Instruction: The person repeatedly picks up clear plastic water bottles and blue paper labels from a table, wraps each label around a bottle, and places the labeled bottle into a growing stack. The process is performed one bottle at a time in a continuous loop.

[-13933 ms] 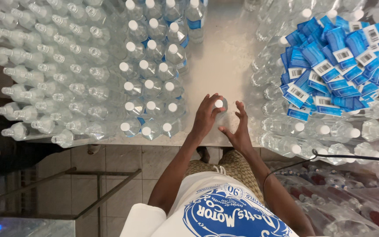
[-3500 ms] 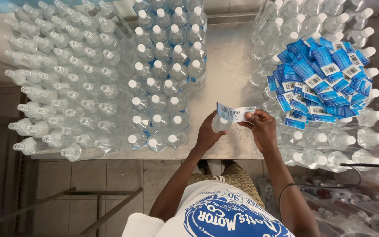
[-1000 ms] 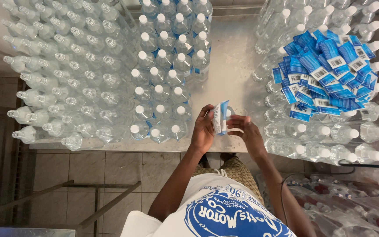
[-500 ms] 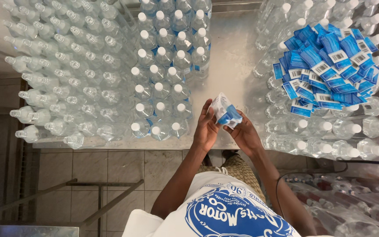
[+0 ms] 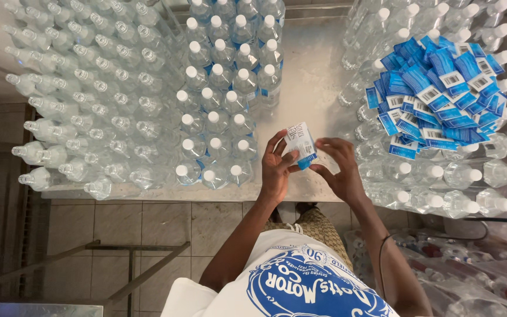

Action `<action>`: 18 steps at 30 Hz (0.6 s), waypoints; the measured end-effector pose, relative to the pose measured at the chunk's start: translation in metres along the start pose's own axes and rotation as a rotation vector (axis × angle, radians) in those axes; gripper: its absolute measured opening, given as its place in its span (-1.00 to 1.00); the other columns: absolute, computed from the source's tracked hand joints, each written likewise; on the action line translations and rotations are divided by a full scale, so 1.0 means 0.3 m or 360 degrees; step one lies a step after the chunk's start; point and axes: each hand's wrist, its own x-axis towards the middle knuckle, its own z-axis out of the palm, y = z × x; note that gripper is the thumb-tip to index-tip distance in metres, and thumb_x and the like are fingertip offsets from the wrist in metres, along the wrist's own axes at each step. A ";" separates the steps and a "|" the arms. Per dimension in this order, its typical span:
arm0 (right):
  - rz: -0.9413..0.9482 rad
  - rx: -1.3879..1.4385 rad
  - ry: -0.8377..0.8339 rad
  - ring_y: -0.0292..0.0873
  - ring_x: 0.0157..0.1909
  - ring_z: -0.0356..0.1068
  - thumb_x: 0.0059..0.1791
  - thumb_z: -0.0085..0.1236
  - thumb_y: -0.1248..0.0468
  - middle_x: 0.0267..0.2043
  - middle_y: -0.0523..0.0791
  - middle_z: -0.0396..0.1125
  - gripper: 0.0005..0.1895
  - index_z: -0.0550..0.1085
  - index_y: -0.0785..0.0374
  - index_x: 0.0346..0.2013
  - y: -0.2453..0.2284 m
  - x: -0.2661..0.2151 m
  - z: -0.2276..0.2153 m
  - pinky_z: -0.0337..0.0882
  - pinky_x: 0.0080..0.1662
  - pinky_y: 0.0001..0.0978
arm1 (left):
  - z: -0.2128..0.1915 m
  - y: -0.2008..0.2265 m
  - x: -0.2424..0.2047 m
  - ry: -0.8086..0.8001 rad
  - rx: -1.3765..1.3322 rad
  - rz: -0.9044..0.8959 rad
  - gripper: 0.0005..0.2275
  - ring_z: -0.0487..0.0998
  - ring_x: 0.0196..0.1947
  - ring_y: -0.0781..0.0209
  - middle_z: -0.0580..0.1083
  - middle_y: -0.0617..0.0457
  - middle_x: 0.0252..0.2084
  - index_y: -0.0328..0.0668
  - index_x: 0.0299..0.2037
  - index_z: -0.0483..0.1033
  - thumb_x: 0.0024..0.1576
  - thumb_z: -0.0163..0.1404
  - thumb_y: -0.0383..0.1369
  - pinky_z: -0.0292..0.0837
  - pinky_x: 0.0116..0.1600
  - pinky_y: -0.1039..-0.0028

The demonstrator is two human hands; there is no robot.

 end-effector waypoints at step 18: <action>-0.0433 -0.0290 -0.0177 0.00 0.23 0.44 0.12 0.32 0.16 -0.08 -0.18 0.50 -0.85 0.62 0.14 -0.26 0.046 -0.042 0.025 0.25 0.35 0.12 | -0.082 0.015 0.053 0.0036 0.0068 -0.0182 -0.46 0.71 -0.06 0.23 0.58 -0.01 0.19 -0.12 0.43 0.41 0.23 0.28 -0.45 0.76 -0.19 0.45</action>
